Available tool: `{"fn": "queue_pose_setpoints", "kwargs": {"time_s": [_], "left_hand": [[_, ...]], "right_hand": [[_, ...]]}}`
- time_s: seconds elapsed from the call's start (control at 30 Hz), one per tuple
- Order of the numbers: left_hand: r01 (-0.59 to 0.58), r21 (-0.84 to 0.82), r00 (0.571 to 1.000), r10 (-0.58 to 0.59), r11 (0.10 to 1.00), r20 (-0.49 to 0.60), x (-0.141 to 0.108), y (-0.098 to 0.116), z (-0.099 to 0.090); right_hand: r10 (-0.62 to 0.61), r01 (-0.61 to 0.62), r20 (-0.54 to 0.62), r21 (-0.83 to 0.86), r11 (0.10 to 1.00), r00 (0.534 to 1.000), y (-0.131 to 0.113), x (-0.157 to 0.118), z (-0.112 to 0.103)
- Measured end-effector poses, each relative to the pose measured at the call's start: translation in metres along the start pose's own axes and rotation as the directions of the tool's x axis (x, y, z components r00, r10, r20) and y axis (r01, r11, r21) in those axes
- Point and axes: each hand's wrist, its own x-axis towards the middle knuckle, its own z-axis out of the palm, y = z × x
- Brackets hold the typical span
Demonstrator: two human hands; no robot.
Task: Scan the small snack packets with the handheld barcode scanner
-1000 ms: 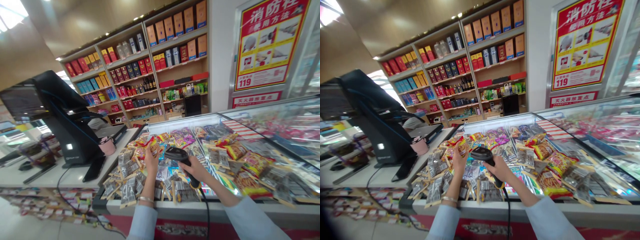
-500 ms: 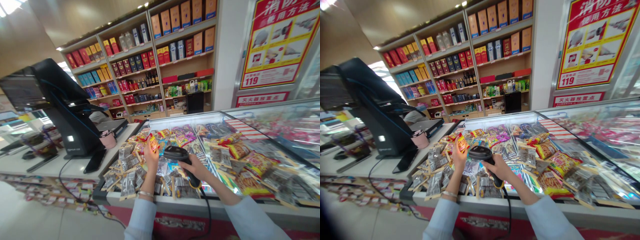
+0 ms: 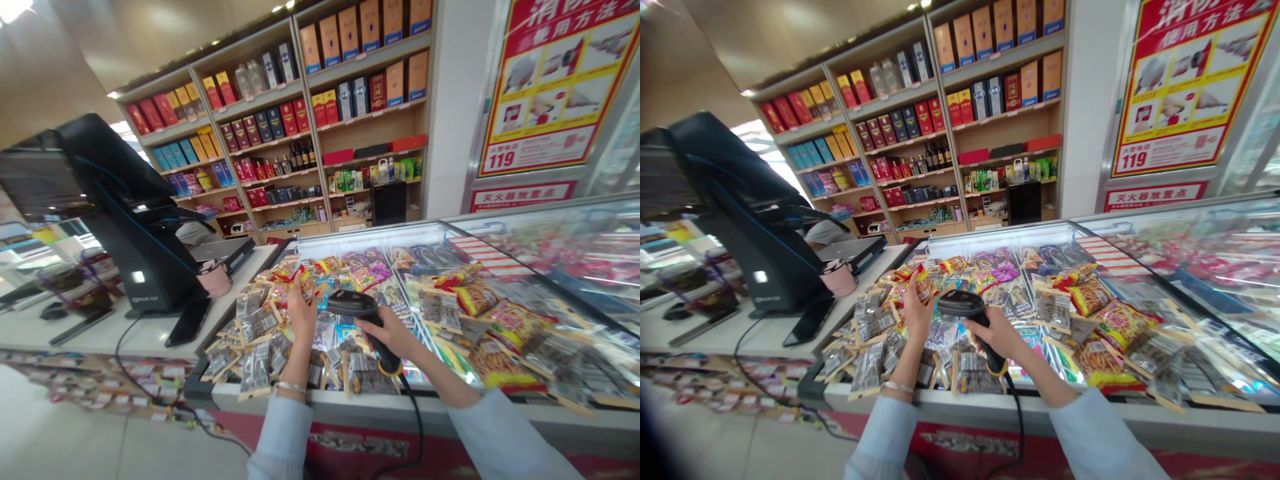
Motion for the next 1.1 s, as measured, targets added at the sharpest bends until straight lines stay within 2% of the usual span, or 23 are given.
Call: {"fn": "queue_pose_setpoints", "kwargs": {"time_s": [0.17,0.27,0.53,0.73,1.1], "left_hand": [[0.045,-0.019,0.998,-0.046,0.999,-0.048,-0.0005,0.0001,0.0004],[0.052,-0.024,0.999,-0.052,0.998,-0.009,0.0009,0.0018,-0.0021],[-0.010,-0.004,1.000,0.010,1.000,-0.019,0.0029,0.0008,-0.0057],[-0.111,-0.050,0.992,0.108,0.993,-0.067,0.0040,0.0036,-0.0062],[-0.130,-0.048,0.989,0.127,0.990,-0.070,0.0031,0.0035,-0.0062]], "right_hand": [[-0.021,0.018,-0.041,-0.074,0.997,0.999,0.0017,0.0004,0.0000],[-0.040,0.035,-0.039,-0.107,0.994,0.998,0.0010,-0.0002,-0.0003],[-0.012,0.010,-0.026,-0.060,0.998,1.000,-0.0012,-0.0018,-0.0002],[-0.018,0.015,-0.036,-0.071,0.997,0.999,0.0002,-0.0016,0.0000],[-0.031,0.028,-0.034,-0.092,0.995,0.999,-0.0015,-0.0013,-0.0012]]}}
